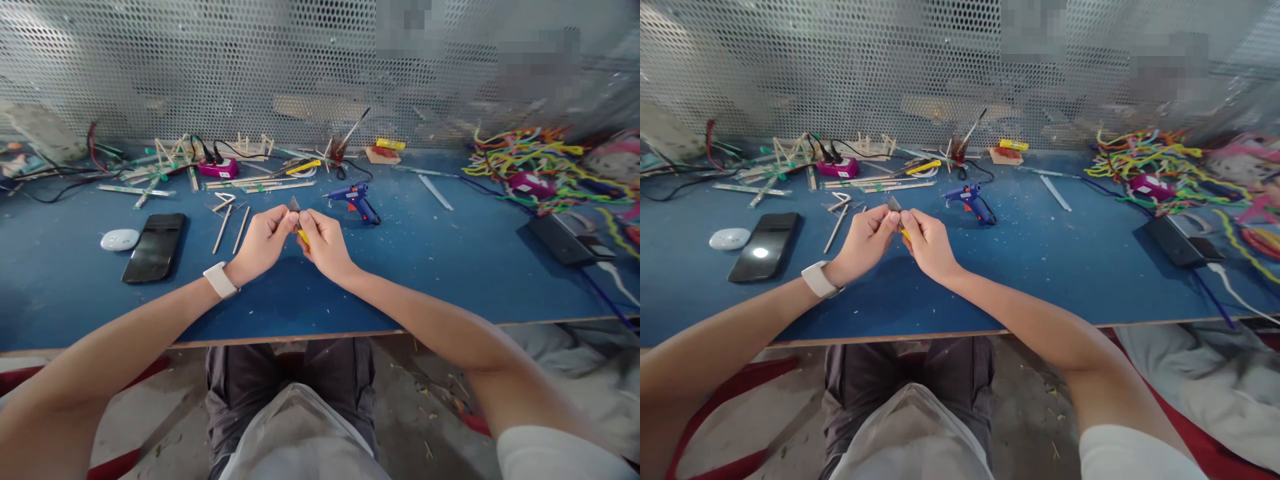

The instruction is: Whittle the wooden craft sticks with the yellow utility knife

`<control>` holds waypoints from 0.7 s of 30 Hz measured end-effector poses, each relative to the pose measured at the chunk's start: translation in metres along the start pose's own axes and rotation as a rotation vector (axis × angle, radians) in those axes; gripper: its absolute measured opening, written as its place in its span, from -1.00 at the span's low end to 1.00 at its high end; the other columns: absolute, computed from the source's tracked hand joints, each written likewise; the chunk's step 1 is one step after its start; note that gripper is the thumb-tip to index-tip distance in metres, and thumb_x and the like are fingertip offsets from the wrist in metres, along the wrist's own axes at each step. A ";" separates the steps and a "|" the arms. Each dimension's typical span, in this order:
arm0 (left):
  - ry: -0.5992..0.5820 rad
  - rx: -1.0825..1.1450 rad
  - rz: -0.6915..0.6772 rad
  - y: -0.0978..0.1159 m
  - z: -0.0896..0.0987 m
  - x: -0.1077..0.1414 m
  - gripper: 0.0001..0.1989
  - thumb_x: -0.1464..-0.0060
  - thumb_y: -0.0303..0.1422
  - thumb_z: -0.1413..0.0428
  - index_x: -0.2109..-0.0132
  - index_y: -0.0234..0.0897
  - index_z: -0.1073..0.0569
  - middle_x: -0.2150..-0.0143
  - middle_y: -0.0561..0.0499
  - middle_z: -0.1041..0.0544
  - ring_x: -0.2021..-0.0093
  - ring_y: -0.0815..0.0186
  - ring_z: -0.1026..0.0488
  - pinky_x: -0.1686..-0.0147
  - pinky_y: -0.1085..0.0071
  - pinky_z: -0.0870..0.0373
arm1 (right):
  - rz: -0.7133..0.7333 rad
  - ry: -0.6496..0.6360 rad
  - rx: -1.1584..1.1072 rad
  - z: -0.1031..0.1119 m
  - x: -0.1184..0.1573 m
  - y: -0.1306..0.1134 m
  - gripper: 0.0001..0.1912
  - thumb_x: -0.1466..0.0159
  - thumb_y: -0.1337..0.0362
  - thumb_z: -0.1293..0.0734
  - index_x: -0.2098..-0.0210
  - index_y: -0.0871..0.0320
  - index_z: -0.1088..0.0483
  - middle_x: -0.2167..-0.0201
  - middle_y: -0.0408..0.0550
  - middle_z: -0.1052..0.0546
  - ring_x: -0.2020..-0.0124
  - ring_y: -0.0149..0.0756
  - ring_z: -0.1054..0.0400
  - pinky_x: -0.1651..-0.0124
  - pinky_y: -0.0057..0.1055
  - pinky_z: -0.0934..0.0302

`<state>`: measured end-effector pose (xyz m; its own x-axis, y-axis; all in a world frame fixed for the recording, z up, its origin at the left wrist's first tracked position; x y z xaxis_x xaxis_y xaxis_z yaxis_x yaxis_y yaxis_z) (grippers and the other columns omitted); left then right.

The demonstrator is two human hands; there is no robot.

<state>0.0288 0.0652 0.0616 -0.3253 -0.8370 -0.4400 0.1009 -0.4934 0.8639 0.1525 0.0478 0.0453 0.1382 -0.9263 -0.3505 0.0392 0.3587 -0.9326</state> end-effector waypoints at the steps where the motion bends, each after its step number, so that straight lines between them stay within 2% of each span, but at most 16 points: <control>1: 0.007 0.018 0.003 -0.001 0.000 0.000 -0.31 -0.48 0.33 -0.15 0.33 -0.16 -0.32 0.52 0.15 -0.24 0.50 0.37 -0.16 0.52 0.40 -0.10 | -0.004 0.001 -0.011 -0.001 0.000 0.001 -0.29 -0.58 -0.45 -0.28 0.33 0.03 -0.30 0.58 -0.24 -0.30 0.58 -0.39 -0.20 0.56 -0.44 -0.08; 5: -0.021 0.062 0.027 -0.008 -0.002 0.001 -0.31 -0.47 0.33 -0.16 0.32 -0.15 -0.29 0.53 0.18 -0.21 0.53 0.39 -0.13 0.54 0.41 -0.07 | 0.008 -0.050 0.011 0.000 -0.004 -0.001 -0.29 -0.57 -0.45 -0.29 0.34 0.03 -0.31 0.59 -0.24 -0.31 0.59 -0.40 -0.21 0.57 -0.45 -0.07; 8: -0.099 0.050 0.042 -0.011 -0.004 0.000 -0.34 -0.49 0.33 -0.13 0.26 -0.15 -0.34 0.53 0.20 -0.21 0.55 0.39 -0.11 0.54 0.40 -0.07 | 0.018 -0.160 0.045 0.002 -0.010 -0.003 -0.30 -0.57 -0.44 -0.30 0.33 0.06 -0.35 0.60 -0.25 -0.32 0.60 -0.42 -0.19 0.57 -0.45 -0.03; 11: -0.182 -0.067 0.002 -0.008 -0.004 -0.002 -0.36 -0.53 0.31 -0.08 0.20 -0.19 -0.44 0.51 0.17 -0.26 0.53 0.37 -0.15 0.52 0.39 -0.09 | 0.000 -0.301 0.045 0.004 -0.015 -0.004 -0.31 -0.59 -0.40 -0.31 0.30 0.09 -0.41 0.63 -0.29 -0.29 0.64 -0.45 -0.14 0.57 -0.44 -0.01; 14: -0.218 -0.215 -0.043 -0.006 -0.002 -0.003 -0.38 -0.57 0.23 -0.07 0.20 -0.22 -0.51 0.47 0.13 -0.32 0.50 0.36 -0.18 0.48 0.39 -0.11 | -0.011 -0.372 0.054 0.005 -0.018 -0.003 -0.32 -0.59 -0.38 -0.34 0.31 0.10 -0.43 0.63 -0.28 -0.31 0.62 -0.45 -0.17 0.56 -0.45 -0.02; 17: -0.233 -0.269 -0.066 -0.006 -0.001 -0.004 -0.40 -0.60 0.17 -0.06 0.21 -0.24 -0.54 0.46 0.11 -0.36 0.48 0.35 -0.20 0.45 0.39 -0.13 | -0.015 -0.368 0.057 0.005 -0.018 -0.001 -0.30 -0.58 -0.40 -0.33 0.31 0.10 -0.44 0.62 -0.27 -0.31 0.61 -0.44 -0.18 0.55 -0.44 -0.02; 21: -0.190 -0.278 -0.067 -0.007 0.002 -0.005 -0.38 -0.59 0.19 -0.06 0.23 -0.24 -0.54 0.48 0.10 -0.37 0.49 0.35 -0.21 0.46 0.39 -0.10 | -0.001 -0.274 0.053 0.004 -0.015 0.000 -0.30 -0.58 -0.41 -0.32 0.30 0.10 -0.43 0.60 -0.27 -0.31 0.59 -0.44 -0.18 0.54 -0.43 -0.02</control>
Point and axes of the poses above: each hand's wrist, its own x-axis away from the middle knuckle, its own z-axis out of the back of the hand, y = z × x, the point moved 10 cm from there along -x, towards the middle knuckle
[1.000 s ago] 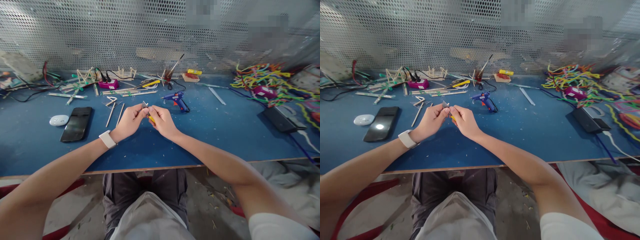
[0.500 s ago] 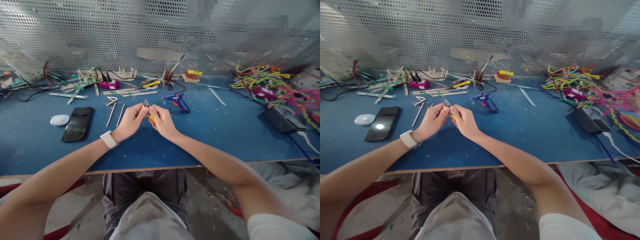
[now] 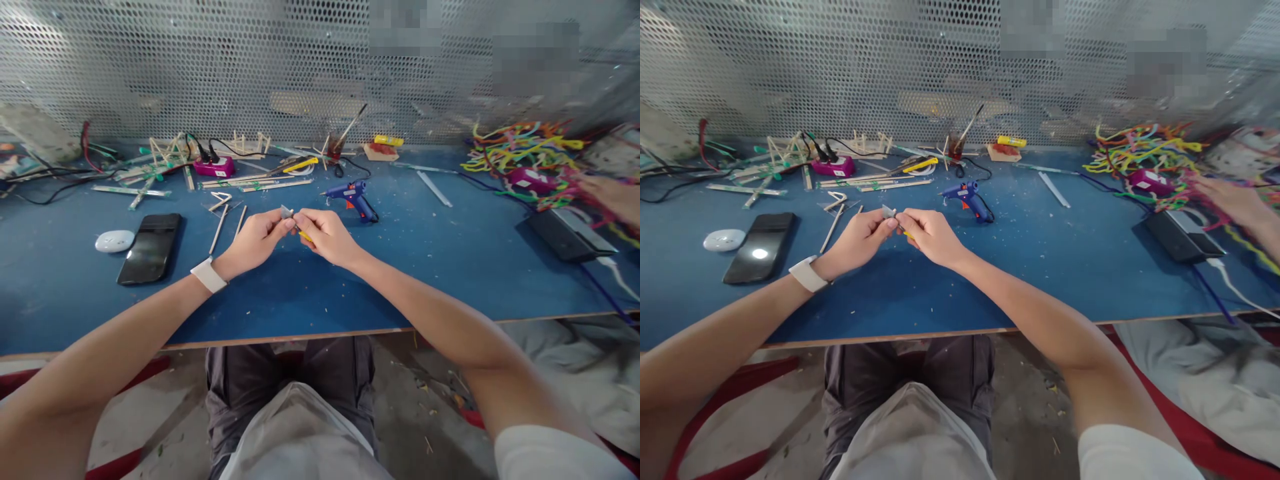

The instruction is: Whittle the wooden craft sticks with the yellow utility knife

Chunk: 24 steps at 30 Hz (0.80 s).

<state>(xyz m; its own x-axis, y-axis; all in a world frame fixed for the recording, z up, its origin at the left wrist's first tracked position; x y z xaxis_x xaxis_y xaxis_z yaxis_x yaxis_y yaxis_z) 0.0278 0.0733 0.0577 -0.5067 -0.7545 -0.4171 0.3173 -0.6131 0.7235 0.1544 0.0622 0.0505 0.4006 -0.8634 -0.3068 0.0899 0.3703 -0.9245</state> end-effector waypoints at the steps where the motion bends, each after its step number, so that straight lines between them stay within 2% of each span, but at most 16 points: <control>1: 0.019 0.001 0.002 0.000 0.001 0.000 -0.37 -0.59 0.20 -0.06 0.24 -0.24 -0.53 0.48 0.10 -0.38 0.49 0.35 -0.22 0.46 0.39 -0.10 | 0.002 0.030 -0.003 0.000 0.001 0.000 -0.30 -0.58 -0.41 -0.32 0.30 0.10 -0.42 0.59 -0.26 -0.32 0.59 -0.44 -0.19 0.54 -0.43 -0.02; 6: 0.124 0.019 -0.005 0.002 0.004 0.001 -0.31 -0.57 0.27 -0.04 0.32 -0.22 -0.43 0.48 0.08 -0.39 0.46 0.35 -0.25 0.44 0.40 -0.20 | 0.008 0.150 0.005 -0.003 0.006 0.002 -0.28 -0.58 -0.44 -0.28 0.32 0.07 -0.38 0.58 -0.23 -0.35 0.56 -0.41 -0.23 0.52 -0.43 -0.06; 10: 0.173 0.061 -0.021 0.004 0.003 0.002 -0.30 -0.56 0.28 -0.05 0.35 -0.21 -0.38 0.48 0.09 -0.36 0.47 0.37 -0.21 0.49 0.41 -0.16 | 0.024 0.195 -0.006 -0.004 0.009 0.000 -0.28 -0.57 -0.46 -0.29 0.33 0.05 -0.36 0.59 -0.24 -0.33 0.57 -0.40 -0.23 0.53 -0.42 -0.07; 24: 0.205 0.139 -0.024 0.010 0.002 0.003 -0.30 -0.56 0.27 -0.08 0.37 -0.20 -0.33 0.51 0.15 -0.26 0.50 0.40 -0.12 0.52 0.41 -0.10 | 0.065 0.274 -0.004 -0.005 0.013 -0.004 -0.27 -0.59 -0.45 -0.24 0.37 0.03 -0.28 0.60 -0.25 -0.32 0.59 -0.42 -0.22 0.52 -0.41 -0.09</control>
Point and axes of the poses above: each hand's wrist, its own x-axis away from the middle knuckle, its own z-axis out of the back of the hand, y = z × x, the point moved 10 cm from there along -x, towards the middle knuckle
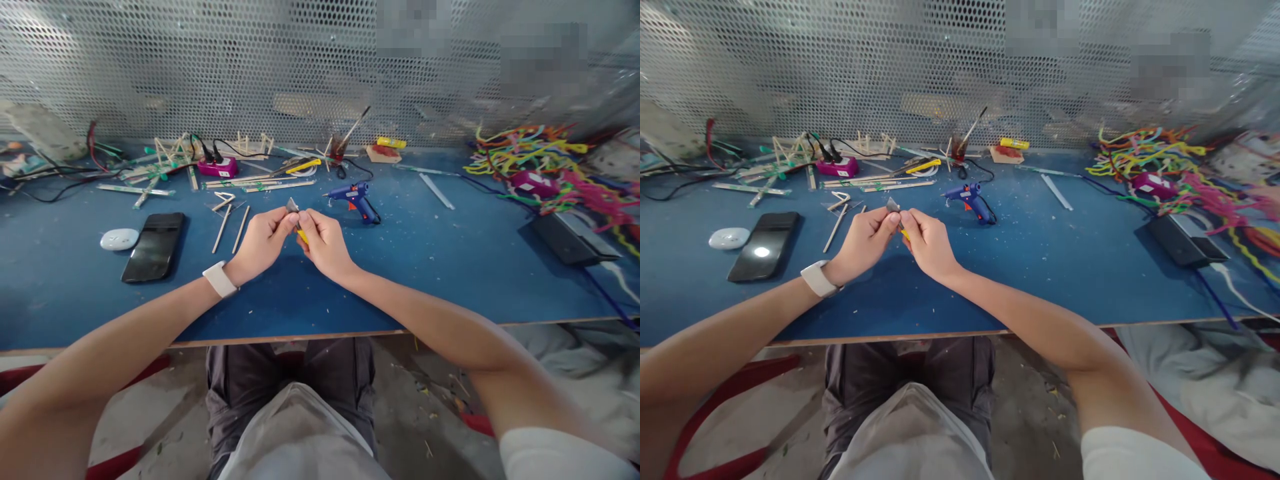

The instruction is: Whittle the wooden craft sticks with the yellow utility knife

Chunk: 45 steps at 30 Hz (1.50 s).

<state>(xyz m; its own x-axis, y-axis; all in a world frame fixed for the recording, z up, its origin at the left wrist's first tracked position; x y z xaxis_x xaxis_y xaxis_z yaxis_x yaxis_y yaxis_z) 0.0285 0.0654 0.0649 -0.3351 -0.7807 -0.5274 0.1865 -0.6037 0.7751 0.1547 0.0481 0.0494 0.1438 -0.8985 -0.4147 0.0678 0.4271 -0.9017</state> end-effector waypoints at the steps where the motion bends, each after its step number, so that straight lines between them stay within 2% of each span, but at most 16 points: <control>1: 0.005 0.003 0.010 0.000 0.000 0.000 -0.30 -0.56 0.27 -0.08 0.37 -0.19 -0.32 0.52 0.15 -0.26 0.50 0.39 -0.13 0.52 0.40 -0.10 | 0.000 0.010 -0.001 0.000 0.000 0.000 -0.26 -0.58 -0.46 -0.23 0.37 0.03 -0.28 0.60 -0.25 -0.32 0.59 -0.41 -0.23 0.53 -0.41 -0.09; 6: 0.025 0.058 0.064 -0.004 -0.002 -0.001 -0.30 -0.53 0.30 -0.09 0.37 -0.17 -0.29 0.54 0.14 -0.27 0.50 0.37 -0.18 0.52 0.40 -0.12 | -0.026 0.032 -0.030 -0.001 -0.002 0.003 -0.27 -0.58 -0.48 -0.23 0.34 0.03 -0.31 0.61 -0.26 -0.32 0.62 -0.42 -0.21 0.57 -0.43 -0.10; 10: -0.018 0.089 0.098 -0.009 -0.003 -0.001 -0.29 -0.51 0.34 -0.09 0.36 -0.16 -0.27 0.55 0.15 -0.26 0.53 0.38 -0.18 0.54 0.41 -0.12 | -0.052 -0.010 -0.033 -0.003 -0.003 0.005 -0.28 -0.57 -0.47 -0.25 0.34 0.03 -0.29 0.61 -0.28 -0.30 0.64 -0.44 -0.20 0.60 -0.46 -0.08; 17: -0.226 0.098 0.201 -0.022 -0.008 0.001 -0.27 -0.45 0.42 -0.08 0.33 -0.15 -0.30 0.57 0.18 -0.22 0.58 0.41 -0.15 0.60 0.42 -0.08 | -0.133 -0.264 -0.096 -0.007 -0.010 0.016 -0.31 -0.56 -0.44 -0.33 0.30 0.06 -0.36 0.65 -0.34 -0.29 0.71 -0.49 -0.12 0.66 -0.47 -0.01; 21: -0.302 0.143 0.278 -0.031 -0.014 0.005 -0.27 -0.39 0.45 -0.11 0.28 -0.13 -0.30 0.57 0.22 -0.18 0.62 0.43 -0.11 0.64 0.44 -0.10 | -0.130 -0.332 -0.074 -0.006 -0.013 0.019 -0.30 -0.56 -0.43 -0.34 0.32 0.06 -0.34 0.65 -0.34 -0.28 0.70 -0.50 -0.11 0.65 -0.49 -0.01; 25: -0.352 0.219 0.341 -0.033 -0.019 0.009 -0.28 -0.39 0.45 -0.12 0.27 -0.10 -0.25 0.58 0.26 -0.13 0.65 0.45 -0.04 0.68 0.45 -0.05 | -0.084 -0.295 -0.052 -0.004 -0.012 0.015 -0.30 -0.58 -0.43 -0.31 0.32 0.07 -0.35 0.64 -0.31 -0.28 0.66 -0.48 -0.16 0.62 -0.49 -0.01; 29: -0.371 0.254 0.331 -0.031 -0.022 0.009 -0.27 -0.40 0.46 -0.09 0.30 -0.10 -0.23 0.61 0.26 -0.10 0.67 0.45 0.00 0.69 0.44 -0.02 | -0.062 -0.256 -0.045 -0.006 -0.010 0.010 -0.29 -0.58 -0.44 -0.30 0.32 0.06 -0.36 0.64 -0.30 -0.29 0.65 -0.46 -0.17 0.60 -0.48 -0.03; 34: -0.256 0.084 0.165 -0.019 -0.009 0.000 -0.27 -0.50 0.38 -0.04 0.37 -0.14 -0.28 0.61 0.17 -0.20 0.62 0.42 -0.10 0.64 0.42 -0.08 | -0.086 -0.195 -0.013 -0.004 -0.009 0.011 -0.28 -0.55 -0.47 -0.30 0.33 0.05 -0.34 0.63 -0.28 -0.31 0.63 -0.43 -0.18 0.57 -0.46 -0.06; 37: -0.198 -0.022 0.094 -0.009 -0.003 -0.004 -0.24 -0.50 0.39 -0.02 0.40 -0.15 -0.28 0.60 0.13 -0.25 0.58 0.39 -0.14 0.61 0.42 -0.05 | -0.068 -0.143 0.023 0.000 -0.007 0.009 -0.27 -0.56 -0.48 -0.27 0.32 0.05 -0.36 0.61 -0.25 -0.35 0.60 -0.41 -0.22 0.54 -0.44 -0.08; 40: -0.170 -0.047 0.075 -0.003 -0.002 -0.005 -0.22 -0.51 0.39 -0.02 0.42 -0.16 -0.27 0.59 0.11 -0.27 0.55 0.39 -0.15 0.59 0.41 -0.05 | -0.039 -0.091 0.055 0.002 -0.005 0.005 -0.26 -0.56 -0.48 -0.26 0.34 0.04 -0.33 0.59 -0.22 -0.37 0.56 -0.39 -0.24 0.51 -0.42 -0.10; 45: -0.150 0.015 0.107 -0.004 -0.004 -0.003 -0.23 -0.51 0.37 -0.04 0.43 -0.17 -0.27 0.59 0.13 -0.24 0.55 0.39 -0.13 0.58 0.41 -0.06 | -0.003 -0.042 0.104 0.003 -0.002 0.000 -0.26 -0.59 -0.46 -0.23 0.38 0.03 -0.27 0.59 -0.22 -0.36 0.55 -0.39 -0.26 0.45 -0.39 -0.13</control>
Point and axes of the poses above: each hand's wrist, its own x-axis away from the middle knuckle, its own z-axis out of the back of the hand, y = z × x, the point moved 10 cm from there along -x, towards the middle knuckle
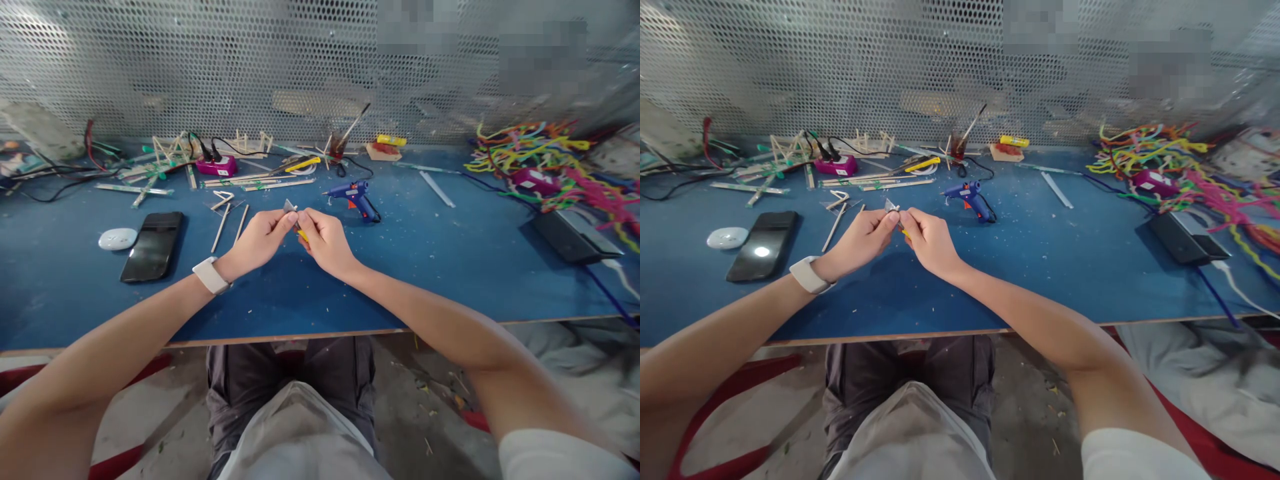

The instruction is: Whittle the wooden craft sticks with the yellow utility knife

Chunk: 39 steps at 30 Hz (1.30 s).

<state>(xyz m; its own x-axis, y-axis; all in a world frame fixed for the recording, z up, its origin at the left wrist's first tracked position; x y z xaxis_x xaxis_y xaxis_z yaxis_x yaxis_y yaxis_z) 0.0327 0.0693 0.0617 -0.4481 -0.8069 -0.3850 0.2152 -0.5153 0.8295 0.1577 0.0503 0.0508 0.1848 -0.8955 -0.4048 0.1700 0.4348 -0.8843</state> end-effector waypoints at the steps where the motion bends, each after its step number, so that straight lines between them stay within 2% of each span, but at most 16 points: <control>1: 0.007 0.010 0.005 -0.001 0.000 0.000 -0.23 -0.50 0.38 -0.05 0.42 -0.17 -0.28 0.59 0.13 -0.23 0.55 0.39 -0.12 0.58 0.41 -0.06 | 0.007 0.007 0.006 0.000 0.000 -0.001 -0.26 -0.59 -0.46 -0.23 0.38 0.03 -0.27 0.59 -0.23 -0.36 0.55 -0.39 -0.26 0.44 -0.39 -0.13; 16: 0.071 -0.062 -0.046 0.006 0.002 -0.003 -0.21 -0.52 0.36 0.00 0.45 -0.18 -0.28 0.57 0.12 -0.22 0.52 0.37 -0.11 0.54 0.39 -0.04 | 0.008 0.075 0.042 0.003 0.002 -0.002 -0.28 -0.61 -0.46 -0.20 0.35 0.02 -0.26 0.57 -0.20 -0.38 0.52 -0.35 -0.29 0.44 -0.36 -0.13; 22: 0.071 -0.046 -0.046 0.004 0.000 -0.005 -0.21 -0.54 0.34 -0.02 0.45 -0.20 -0.34 0.57 0.12 -0.24 0.51 0.38 -0.13 0.53 0.39 -0.05 | 0.011 0.106 0.035 0.004 0.003 -0.004 -0.26 -0.58 -0.49 -0.20 0.36 0.01 -0.25 0.57 -0.19 -0.37 0.51 -0.32 -0.27 0.42 -0.34 -0.15; 26: 0.077 0.018 -0.022 0.003 -0.003 -0.005 -0.20 -0.51 0.37 -0.03 0.47 -0.19 -0.30 0.61 0.12 -0.23 0.53 0.37 -0.19 0.55 0.40 -0.09 | 0.002 0.125 0.026 0.005 0.003 -0.003 -0.25 -0.58 -0.50 -0.18 0.36 0.00 -0.25 0.57 -0.18 -0.37 0.51 -0.30 -0.27 0.44 -0.34 -0.13; 32: 0.042 0.099 -0.043 0.008 -0.006 -0.003 -0.21 -0.51 0.40 0.01 0.44 -0.15 -0.27 0.61 0.09 -0.24 0.51 0.32 -0.32 0.53 0.40 -0.21 | 0.026 0.075 0.038 0.001 0.004 -0.008 -0.28 -0.61 -0.45 -0.20 0.35 0.01 -0.26 0.56 -0.20 -0.38 0.51 -0.32 -0.29 0.39 -0.34 -0.17; 39: 0.087 -0.116 -0.092 0.009 0.004 0.004 -0.25 -0.58 0.33 0.09 0.39 -0.16 -0.29 0.52 0.05 -0.35 0.48 0.32 -0.27 0.47 0.35 -0.18 | 0.025 -0.005 0.041 -0.001 0.004 -0.011 -0.30 -0.62 -0.43 -0.23 0.34 0.02 -0.29 0.58 -0.22 -0.35 0.53 -0.33 -0.27 0.38 -0.32 -0.16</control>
<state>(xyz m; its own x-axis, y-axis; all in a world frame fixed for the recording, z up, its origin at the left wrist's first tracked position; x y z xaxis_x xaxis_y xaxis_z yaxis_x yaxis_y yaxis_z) 0.0298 0.0626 0.0695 -0.3944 -0.7744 -0.4947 0.2777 -0.6136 0.7392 0.1559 0.0420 0.0585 0.1946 -0.8837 -0.4257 0.2046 0.4611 -0.8635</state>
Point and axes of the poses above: each hand's wrist, its own x-axis away from the middle knuckle, its own z-axis out of the back of the hand, y = z × x, the point moved 10 cm from there along -x, towards the middle knuckle
